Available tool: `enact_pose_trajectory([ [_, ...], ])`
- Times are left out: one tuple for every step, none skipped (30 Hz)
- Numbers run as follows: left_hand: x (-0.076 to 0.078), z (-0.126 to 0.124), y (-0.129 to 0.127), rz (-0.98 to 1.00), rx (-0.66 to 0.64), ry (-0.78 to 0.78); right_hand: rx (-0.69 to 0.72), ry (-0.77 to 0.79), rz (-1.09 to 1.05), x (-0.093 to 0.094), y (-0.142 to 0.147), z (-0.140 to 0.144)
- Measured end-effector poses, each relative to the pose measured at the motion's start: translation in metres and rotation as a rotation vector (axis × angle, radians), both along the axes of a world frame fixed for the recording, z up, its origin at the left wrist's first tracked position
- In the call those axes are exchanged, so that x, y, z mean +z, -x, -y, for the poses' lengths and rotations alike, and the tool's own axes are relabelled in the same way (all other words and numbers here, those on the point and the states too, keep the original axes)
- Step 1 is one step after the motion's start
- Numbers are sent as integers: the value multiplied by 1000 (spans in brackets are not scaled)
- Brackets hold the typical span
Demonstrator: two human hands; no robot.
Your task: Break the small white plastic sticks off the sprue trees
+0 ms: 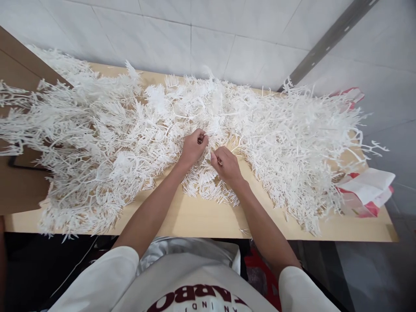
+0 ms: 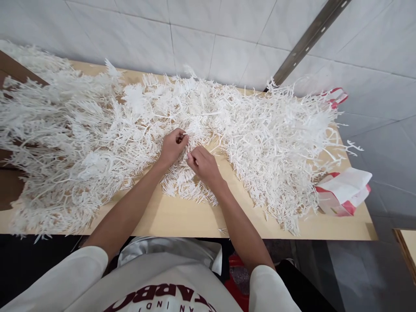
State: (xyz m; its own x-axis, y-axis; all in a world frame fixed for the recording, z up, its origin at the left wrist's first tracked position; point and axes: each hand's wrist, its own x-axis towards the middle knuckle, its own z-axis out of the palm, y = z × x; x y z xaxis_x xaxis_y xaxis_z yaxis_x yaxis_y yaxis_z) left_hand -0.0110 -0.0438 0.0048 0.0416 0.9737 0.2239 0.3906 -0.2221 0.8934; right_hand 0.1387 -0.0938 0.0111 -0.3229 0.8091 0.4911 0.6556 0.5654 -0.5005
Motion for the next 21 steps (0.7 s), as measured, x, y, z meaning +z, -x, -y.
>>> enact_pose_trajectory([
  [-1,-1,1,22,-11,0,-5,1,-35,0,1,1],
  [-1,-1,2,49,-32,3,-36,12,-83,-1,1,0],
  [-2,-2,2,83,-52,8,-89,40,-144,-2,-1,-2],
  [-2,-2,3,127,-66,15,-160,78,-221,-3,-3,-4],
  [-3,-2,3,176,-72,23,-235,120,-305,-4,-5,-7],
  [-3,-1,2,220,-73,31,-291,158,-388,-6,-8,-11],
  [-3,-1,2,250,-78,37,-324,183,-451,-7,-10,-14],
  [-3,0,2,261,-93,39,-332,200,-479,-7,-11,-16],
  [-3,1,1,256,-114,38,-315,209,-470,-8,-12,-17],
  [-3,2,1,238,-139,35,-284,214,-429,-8,-12,-17],
  [-3,2,1,218,-165,28,-243,218,-364,-8,-11,-17],
  [-3,3,1,201,-191,21,-200,220,-295,-8,-10,-15],
  [-3,4,1,190,-214,15,-167,218,-235,-8,-9,-14],
  [-2,4,1,180,-230,8,-154,211,-196,-8,-7,-12],
  [-1,5,0,165,-236,-1,-161,198,-173,-8,-6,-11],
  [-1,6,0,144,-230,-13,-183,181,-160,-7,-5,-9],
  [0,7,0,118,-213,-26,-207,163,-153,-7,-5,-9],
  [1,8,-1,93,-189,-37,-228,139,-143,-6,-4,-8],
  [2,9,-2,72,-168,-43,-235,111,-120,-6,-4,-8],
  [3,9,-3,59,-153,-46,-230,76,-86,-6,-4,-8],
  [3,9,-3,56,-147,-44,-215,38,-46,-6,-4,-8],
])
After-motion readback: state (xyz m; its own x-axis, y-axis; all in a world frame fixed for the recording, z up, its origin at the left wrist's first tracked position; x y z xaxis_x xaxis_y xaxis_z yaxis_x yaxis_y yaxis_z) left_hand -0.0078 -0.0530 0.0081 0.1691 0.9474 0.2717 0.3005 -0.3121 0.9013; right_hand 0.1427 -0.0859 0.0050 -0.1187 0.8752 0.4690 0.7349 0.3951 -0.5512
